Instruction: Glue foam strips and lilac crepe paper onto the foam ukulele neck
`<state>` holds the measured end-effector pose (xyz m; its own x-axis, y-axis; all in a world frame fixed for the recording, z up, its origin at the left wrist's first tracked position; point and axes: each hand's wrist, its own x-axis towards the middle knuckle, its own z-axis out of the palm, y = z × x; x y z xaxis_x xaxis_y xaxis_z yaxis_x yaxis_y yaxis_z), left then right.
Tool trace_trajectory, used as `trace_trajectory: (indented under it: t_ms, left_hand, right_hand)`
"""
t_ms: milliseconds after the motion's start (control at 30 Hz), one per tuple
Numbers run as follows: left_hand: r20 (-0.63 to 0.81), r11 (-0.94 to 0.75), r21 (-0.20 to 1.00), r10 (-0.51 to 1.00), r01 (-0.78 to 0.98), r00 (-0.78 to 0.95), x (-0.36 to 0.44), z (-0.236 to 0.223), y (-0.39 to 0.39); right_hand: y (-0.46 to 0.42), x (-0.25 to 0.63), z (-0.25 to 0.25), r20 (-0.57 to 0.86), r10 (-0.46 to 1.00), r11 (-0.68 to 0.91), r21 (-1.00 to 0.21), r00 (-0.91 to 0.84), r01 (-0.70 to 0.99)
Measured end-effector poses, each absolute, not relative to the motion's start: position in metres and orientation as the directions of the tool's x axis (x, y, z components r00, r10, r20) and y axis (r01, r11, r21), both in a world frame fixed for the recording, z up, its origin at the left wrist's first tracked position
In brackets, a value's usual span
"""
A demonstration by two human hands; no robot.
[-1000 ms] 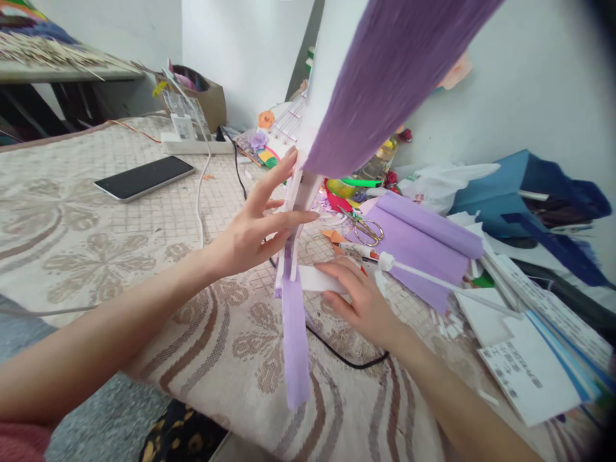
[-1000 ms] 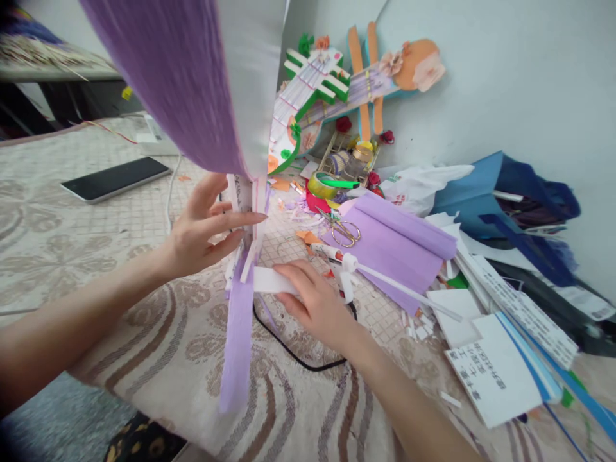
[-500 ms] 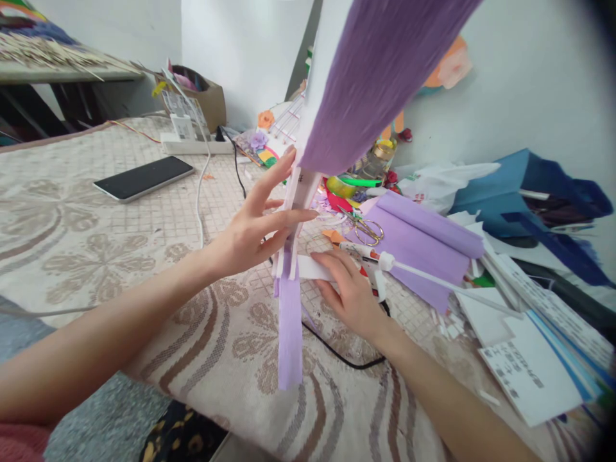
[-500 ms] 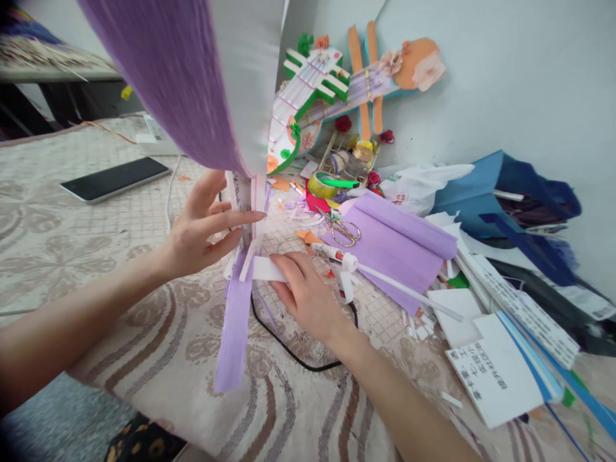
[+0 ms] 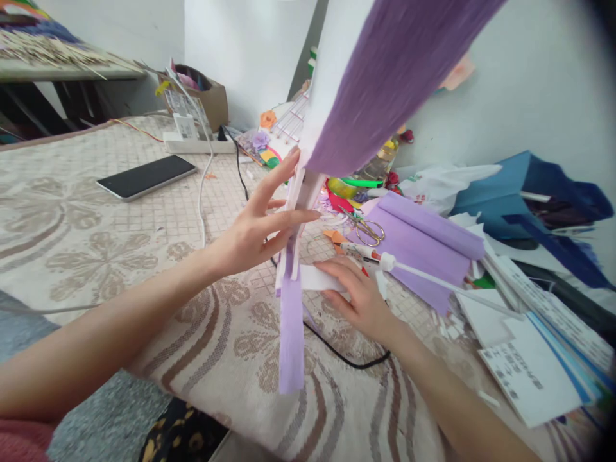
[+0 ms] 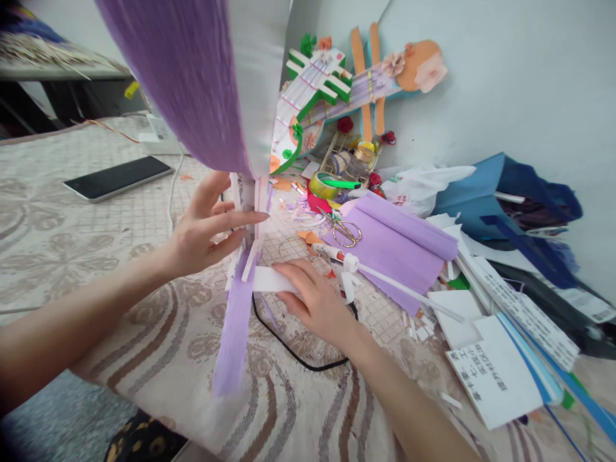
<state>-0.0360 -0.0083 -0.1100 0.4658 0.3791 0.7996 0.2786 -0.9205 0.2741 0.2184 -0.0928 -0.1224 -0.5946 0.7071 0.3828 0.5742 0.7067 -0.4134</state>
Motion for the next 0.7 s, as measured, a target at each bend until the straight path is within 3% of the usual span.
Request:
trace_trajectory:
  t_ms: [300, 567, 700]
  left_hand:
    - [0.803, -0.921, 0.292, 0.383, 0.258, 0.457, -0.036, -0.110, -0.008]
    - [0.809, -0.923, 0.249, 0.365, 0.293, 0.461, -0.036, -0.109, -0.008]
    - [0.790, -0.916, 0.288, 0.392, 0.279, 0.471, -0.036, -0.113, -0.006]
  right_hand:
    - [-0.084, 0.207, -0.127, 0.472, 0.697, 0.709, -0.337, -0.540, 0.620]
    - [-0.084, 0.201, -0.116, 0.350, 0.789, 0.615, -0.434, -0.506, 0.659]
    - [-0.092, 0.208, -0.111, 0.320, 0.785, 0.620, -0.406, -0.531, 0.672]
